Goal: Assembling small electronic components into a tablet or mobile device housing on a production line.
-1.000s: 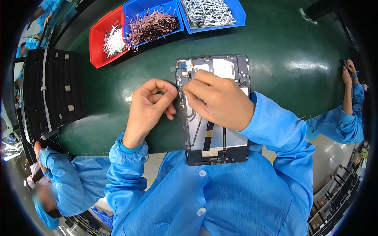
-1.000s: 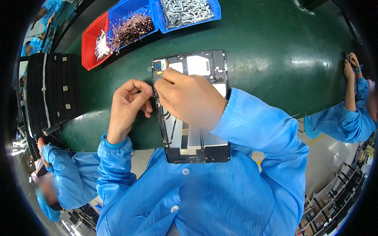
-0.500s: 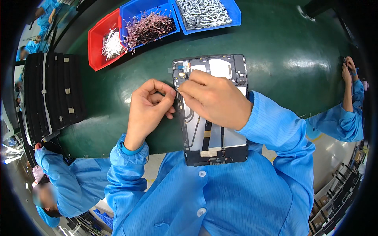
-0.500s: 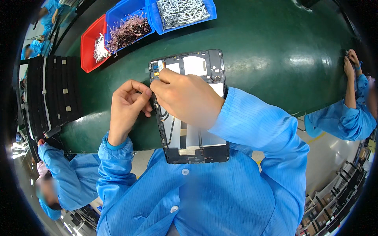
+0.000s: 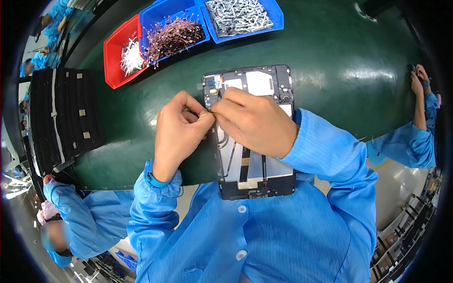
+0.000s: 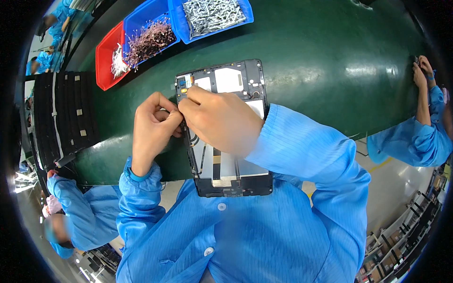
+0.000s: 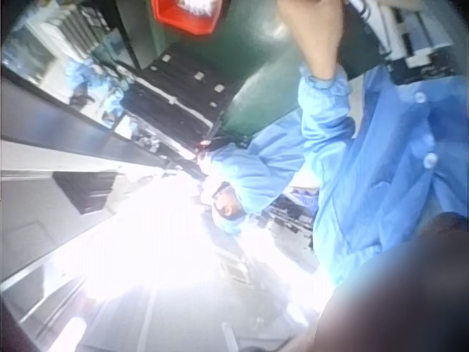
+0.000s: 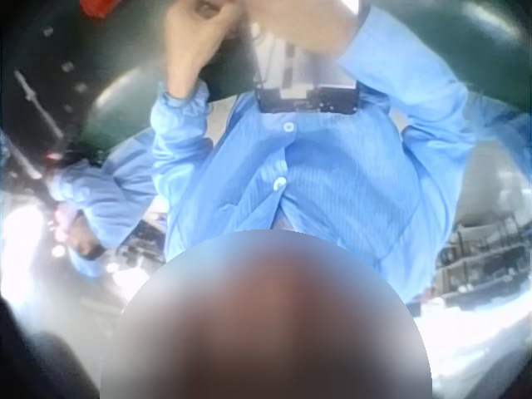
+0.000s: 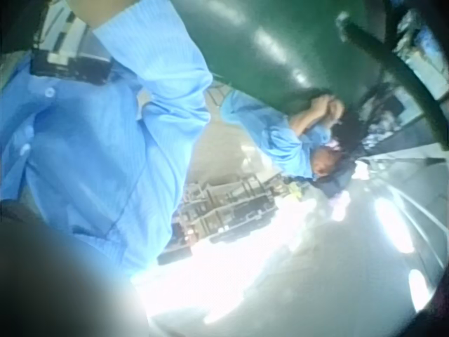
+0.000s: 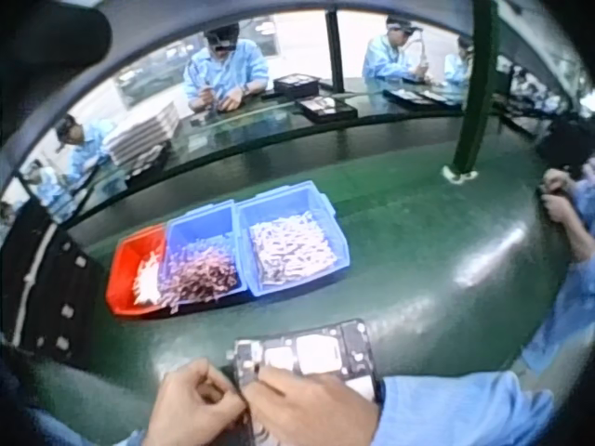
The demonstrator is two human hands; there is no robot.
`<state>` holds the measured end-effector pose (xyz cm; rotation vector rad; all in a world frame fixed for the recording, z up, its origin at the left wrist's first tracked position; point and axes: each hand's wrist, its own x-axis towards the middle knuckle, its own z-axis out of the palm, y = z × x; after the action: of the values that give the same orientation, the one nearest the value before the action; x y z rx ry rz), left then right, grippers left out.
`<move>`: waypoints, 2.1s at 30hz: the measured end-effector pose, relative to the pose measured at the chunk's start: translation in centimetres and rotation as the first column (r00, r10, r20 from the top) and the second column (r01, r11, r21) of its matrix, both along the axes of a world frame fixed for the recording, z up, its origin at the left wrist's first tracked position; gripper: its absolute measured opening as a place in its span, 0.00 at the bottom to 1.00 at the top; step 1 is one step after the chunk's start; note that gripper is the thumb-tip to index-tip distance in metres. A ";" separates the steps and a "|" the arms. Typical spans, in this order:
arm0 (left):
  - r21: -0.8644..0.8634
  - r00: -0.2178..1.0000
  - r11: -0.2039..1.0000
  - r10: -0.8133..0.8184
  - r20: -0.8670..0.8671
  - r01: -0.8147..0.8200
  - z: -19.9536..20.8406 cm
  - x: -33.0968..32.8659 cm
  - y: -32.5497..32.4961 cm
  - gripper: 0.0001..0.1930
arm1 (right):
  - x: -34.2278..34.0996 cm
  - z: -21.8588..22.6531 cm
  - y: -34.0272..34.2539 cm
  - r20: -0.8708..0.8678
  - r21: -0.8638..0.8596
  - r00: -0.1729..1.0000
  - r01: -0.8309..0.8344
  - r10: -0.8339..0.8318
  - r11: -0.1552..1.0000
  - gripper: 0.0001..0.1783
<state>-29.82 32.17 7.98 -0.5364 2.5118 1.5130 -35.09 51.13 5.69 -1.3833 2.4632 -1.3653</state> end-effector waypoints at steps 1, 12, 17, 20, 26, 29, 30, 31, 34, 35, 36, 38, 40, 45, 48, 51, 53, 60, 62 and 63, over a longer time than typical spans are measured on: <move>0.117 1.000 0.993 -0.005 -0.019 0.008 -0.1 0.1 -0.4 0.04 | 0.0 0.0 0.0 -0.004 -0.004 1.000 -0.011 0.011 1.000 0.07; 0.392 0.981 0.919 -0.110 0.157 0.040 0.4 -0.4 -2.9 0.07 | -0.1 -0.5 -0.1 0.011 -0.004 1.000 0.005 -0.005 1.000 0.05; 0.377 0.980 0.926 -0.102 0.169 0.031 0.4 -0.4 -3.0 0.07 | -0.1 -0.4 -0.2 0.011 0.006 1.000 0.006 -0.006 1.000 0.05; 0.369 0.978 0.929 -0.097 0.183 0.023 0.4 -0.4 -2.9 0.06 | 0.0 -0.4 -0.2 -0.012 0.017 1.000 0.015 -0.015 1.000 0.05; 0.378 0.983 0.925 -0.100 0.156 0.034 0.3 -0.3 -2.7 0.05 | -0.1 -0.4 -0.1 0.008 0.018 1.000 -0.001 0.001 1.000 0.06; 0.359 0.985 0.932 -0.097 0.146 0.039 0.3 -0.2 -2.5 0.04 | 0.0 -0.4 -0.1 0.027 -0.008 1.000 -0.001 0.001 1.000 0.06; 0.356 0.986 0.934 -0.092 0.141 0.036 0.3 -0.2 -2.4 0.04 | 0.0 -0.3 -0.1 0.028 -0.007 1.000 -0.004 0.004 1.000 0.06; 0.354 0.987 0.935 -0.087 0.136 0.034 0.3 -0.1 -2.4 0.04 | 0.0 -0.3 -0.1 0.030 -0.005 1.000 -0.006 0.006 1.000 0.06; 0.350 0.986 0.937 -0.072 0.153 0.014 0.5 -0.3 -2.2 0.04 | 0.0 -0.4 -0.2 0.026 -0.065 1.000 0.008 -0.007 0.998 0.05; 0.349 0.986 0.937 -0.070 0.150 0.013 0.4 -0.3 -2.2 0.04 | 0.0 -0.2 -0.2 0.023 -0.065 1.000 0.006 -0.004 0.998 0.05; 0.341 0.986 0.940 -0.066 0.156 0.009 0.4 -0.4 -2.1 0.04 | 0.1 0.2 -0.1 0.021 -0.052 0.998 0.060 -0.059 0.997 0.05; 0.333 0.986 0.943 -0.061 0.157 0.005 0.4 -0.4 -2.2 0.04 | 0.3 0.6 -0.1 0.014 -0.038 0.994 0.112 -0.111 0.993 0.04; 0.360 0.984 0.932 -0.096 0.149 0.036 0.2 -0.5 -2.5 0.05 | 0.2 0.8 0.0 0.005 0.027 0.983 0.184 -0.184 0.983 0.04; 0.359 0.984 0.931 -0.118 0.136 0.062 0.6 -0.8 -2.3 0.06 | 0.2 0.9 -0.3 -0.011 0.084 0.979 0.205 -0.205 0.975 0.05; 0.370 0.983 0.926 -0.133 0.128 0.078 0.6 -1.3 -2.1 0.06 | 0.0 1.2 -0.3 0.005 0.107 0.980 0.199 -0.201 0.974 0.05; 0.394 0.980 0.915 -0.152 0.132 0.089 0.4 -1.6 -2.3 0.07 | -0.7 1.2 -0.4 0.029 0.109 0.984 0.172 -0.176 0.979 0.04; 0.412 0.980 0.907 -0.153 0.129 0.087 0.3 -1.9 -2.3 0.07 | -2.0 1.8 -0.3 0.032 0.105 0.988 0.149 -0.153 0.983 0.04; 0.409 0.975 0.902 -0.196 0.103 0.139 0.3 -1.4 -2.8 0.08 | -12.2 5.2 -0.5 -0.265 0.052 0.899 0.373 -0.348 0.926 0.07; 0.467 0.976 0.873 -0.203 0.081 0.142 0.3 -1.3 -3.4 0.09 | -13.6 4.7 -0.8 -0.590 0.288 0.765 0.498 -0.257 0.818 0.06; 0.497 0.976 0.856 -0.205 0.078 0.140 0.2 -1.3 -3.6 0.09 | -14.4 4.3 -0.9 -0.595 0.290 0.764 0.493 -0.249 0.820 0.06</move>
<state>-31.08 28.53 8.21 -0.3017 1.9075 1.8778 -49.49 50.19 10.01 -1.3195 3.2835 -0.3727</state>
